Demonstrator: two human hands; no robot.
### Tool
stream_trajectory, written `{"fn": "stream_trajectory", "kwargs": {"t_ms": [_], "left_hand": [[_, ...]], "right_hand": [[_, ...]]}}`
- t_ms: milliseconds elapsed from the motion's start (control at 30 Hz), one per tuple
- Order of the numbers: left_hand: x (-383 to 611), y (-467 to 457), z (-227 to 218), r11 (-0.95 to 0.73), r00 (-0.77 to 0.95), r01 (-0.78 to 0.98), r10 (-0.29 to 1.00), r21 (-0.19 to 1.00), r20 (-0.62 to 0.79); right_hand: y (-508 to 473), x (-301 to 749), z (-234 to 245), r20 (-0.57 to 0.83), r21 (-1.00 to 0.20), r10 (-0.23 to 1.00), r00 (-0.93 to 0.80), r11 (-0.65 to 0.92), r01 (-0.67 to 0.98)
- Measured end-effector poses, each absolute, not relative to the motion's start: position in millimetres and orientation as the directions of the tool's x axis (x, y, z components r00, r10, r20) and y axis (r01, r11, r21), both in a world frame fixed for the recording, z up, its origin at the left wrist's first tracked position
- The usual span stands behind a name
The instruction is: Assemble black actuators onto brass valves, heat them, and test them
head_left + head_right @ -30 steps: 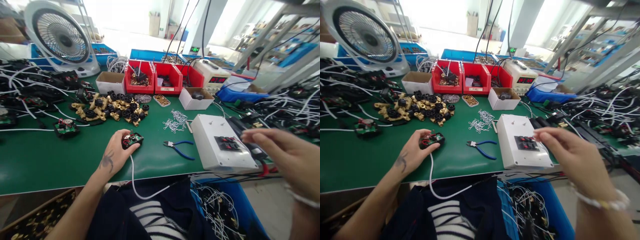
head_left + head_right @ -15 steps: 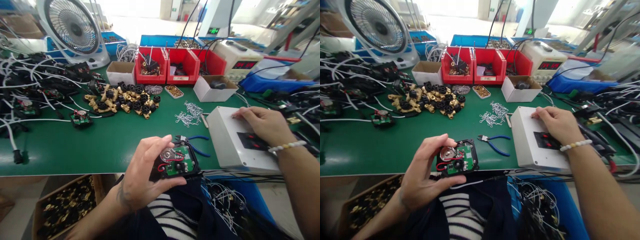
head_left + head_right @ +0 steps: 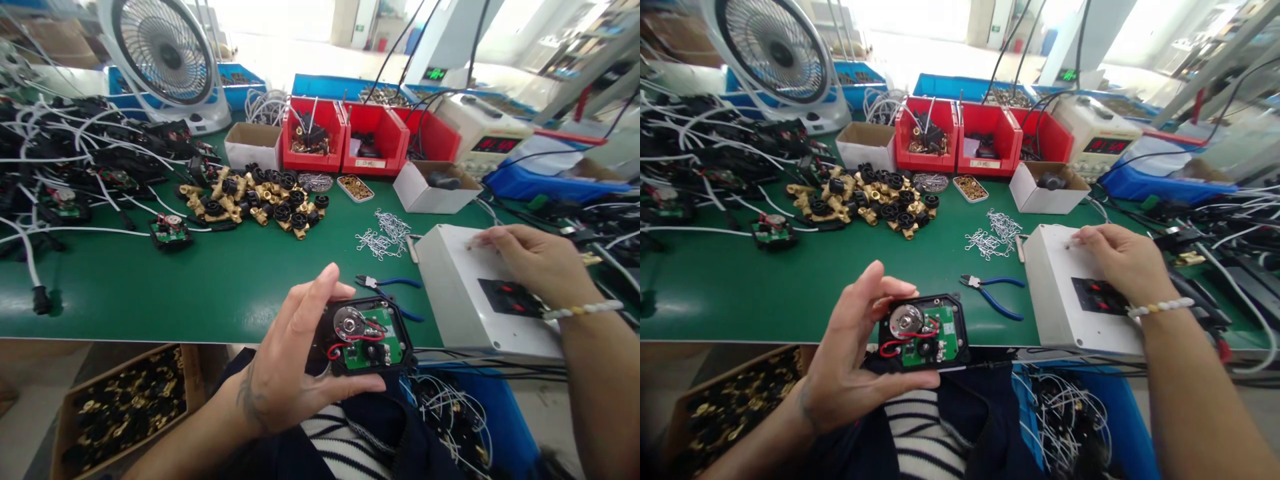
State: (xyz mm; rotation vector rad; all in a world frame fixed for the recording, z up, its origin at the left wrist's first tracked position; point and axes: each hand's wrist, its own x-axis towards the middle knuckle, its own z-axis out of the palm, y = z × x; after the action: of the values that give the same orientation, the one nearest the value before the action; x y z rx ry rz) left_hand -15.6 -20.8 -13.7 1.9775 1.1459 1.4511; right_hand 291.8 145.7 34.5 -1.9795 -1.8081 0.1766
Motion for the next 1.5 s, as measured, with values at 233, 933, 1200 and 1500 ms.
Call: {"fn": "stream_trajectory", "kwargs": {"t_ms": [233,933,1200,1500], "left_hand": [[-12,-24,-19,-0.544,0.09,0.309,0.834,0.78,0.545],[-25,15,5,-0.272,0.178,0.478,0.961,0.835,0.211],[-57,114,-19,-0.048,-0.001,0.946,0.989,0.322,0.15],[-51,99,-22,-0.1,0.035,0.94,0.98,0.327,0.197]], "right_hand": [[70,264,42,0.511,-0.572,0.853,-0.108,0.431,0.698],[16,167,-28,0.09,-0.986,0.887,-0.452,0.143,0.083],[32,149,-49,-0.004,-0.915,0.964,-0.267,0.104,0.389],[31,156,-45,0.191,-0.811,0.967,-0.168,0.252,0.529]]}}
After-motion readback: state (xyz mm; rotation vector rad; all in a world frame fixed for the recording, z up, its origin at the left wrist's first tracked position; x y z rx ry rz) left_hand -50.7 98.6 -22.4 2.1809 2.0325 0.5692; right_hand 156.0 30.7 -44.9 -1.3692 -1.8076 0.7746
